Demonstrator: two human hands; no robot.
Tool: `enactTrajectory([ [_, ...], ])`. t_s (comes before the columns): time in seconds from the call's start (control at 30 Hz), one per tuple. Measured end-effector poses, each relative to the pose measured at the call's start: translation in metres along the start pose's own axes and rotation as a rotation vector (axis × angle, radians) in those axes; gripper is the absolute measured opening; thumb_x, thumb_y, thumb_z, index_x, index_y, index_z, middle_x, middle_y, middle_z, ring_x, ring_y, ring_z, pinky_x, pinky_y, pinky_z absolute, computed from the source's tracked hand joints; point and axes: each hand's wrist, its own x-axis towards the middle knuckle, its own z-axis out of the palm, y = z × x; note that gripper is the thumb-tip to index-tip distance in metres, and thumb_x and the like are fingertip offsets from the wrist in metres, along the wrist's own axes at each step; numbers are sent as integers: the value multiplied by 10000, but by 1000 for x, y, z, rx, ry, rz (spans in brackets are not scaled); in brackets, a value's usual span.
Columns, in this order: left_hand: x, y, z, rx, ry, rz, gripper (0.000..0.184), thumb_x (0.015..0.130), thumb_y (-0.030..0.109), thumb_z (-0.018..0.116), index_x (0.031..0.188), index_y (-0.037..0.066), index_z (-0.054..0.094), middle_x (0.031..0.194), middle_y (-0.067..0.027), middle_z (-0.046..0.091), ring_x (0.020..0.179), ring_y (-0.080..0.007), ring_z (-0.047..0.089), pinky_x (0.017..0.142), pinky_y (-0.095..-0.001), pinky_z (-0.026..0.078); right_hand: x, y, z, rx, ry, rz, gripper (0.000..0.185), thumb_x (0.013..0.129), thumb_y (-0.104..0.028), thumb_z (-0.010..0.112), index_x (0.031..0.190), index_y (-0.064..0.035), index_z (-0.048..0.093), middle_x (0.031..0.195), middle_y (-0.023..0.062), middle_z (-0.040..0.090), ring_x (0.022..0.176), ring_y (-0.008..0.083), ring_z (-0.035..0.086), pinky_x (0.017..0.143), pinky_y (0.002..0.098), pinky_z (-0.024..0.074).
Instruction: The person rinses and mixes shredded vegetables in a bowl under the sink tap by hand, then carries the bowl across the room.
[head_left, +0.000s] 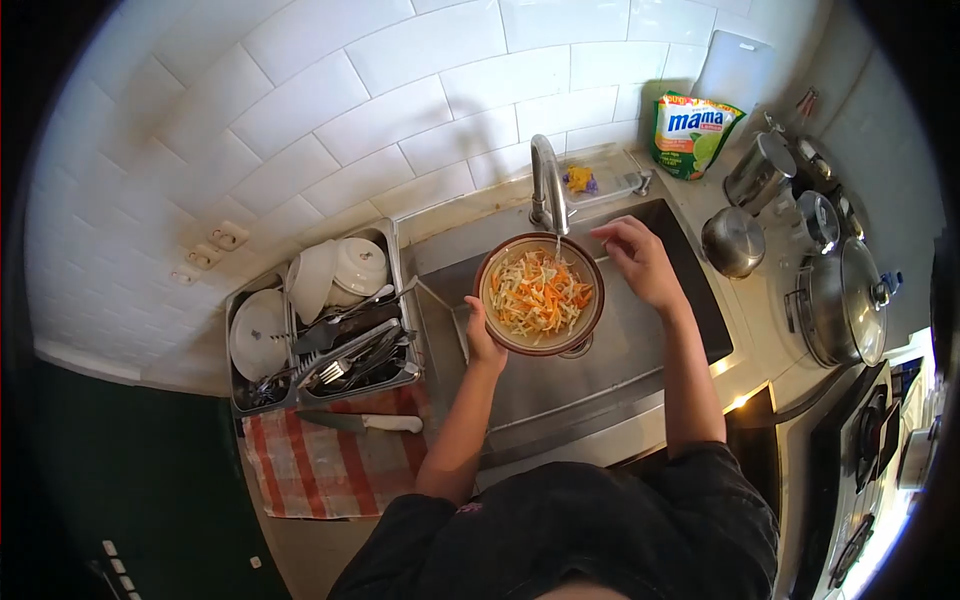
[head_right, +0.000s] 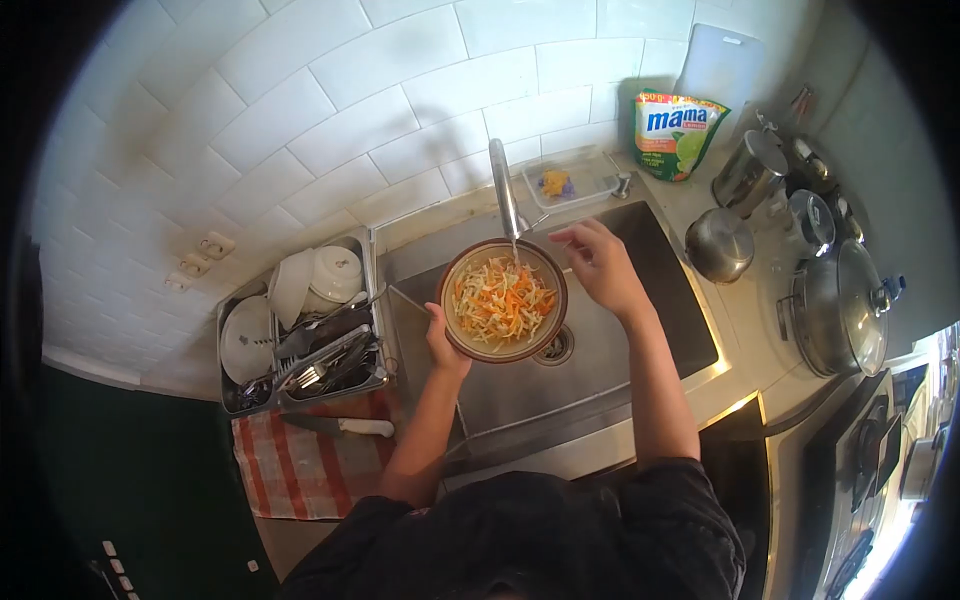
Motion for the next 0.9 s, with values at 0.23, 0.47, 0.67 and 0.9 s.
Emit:
enactTrajectory([
  [0.23,-23,-21,-10,-87,-13,50,650,942,527,257,1339,18,332,1341,-144,409,1219,-257,433,985,-387,390,-46,-15,52,-235,-180,-81,447,868,-258,549,1251,-50,449,1283,212,450,1149,369,475,946,425,404],
  [0.47,-42,-17,-13,-76,27,27,636,948,516,240,1349,27,311,1336,-140,408,1213,-259,434,990,-392,383,-63,-14,102,-604,-60,-132,635,881,-413,485,1343,-2,341,1382,298,296,1276,417,329,1055,446,280],
  [0.67,-50,-14,-25,-74,41,85,628,952,511,243,1353,33,311,1346,-138,400,1214,-263,431,989,-392,377,-70,-13,126,-601,-72,-100,703,882,-446,476,1351,46,298,1395,299,275,1290,411,311,1063,449,264],
  [0.9,-61,-8,-37,-90,90,92,633,955,508,239,1355,23,314,1354,-135,400,1219,-266,425,1006,-401,353,-77,-23,129,-482,-127,-184,656,876,-417,484,1348,11,330,1398,270,294,1285,383,335,1057,439,287],
])
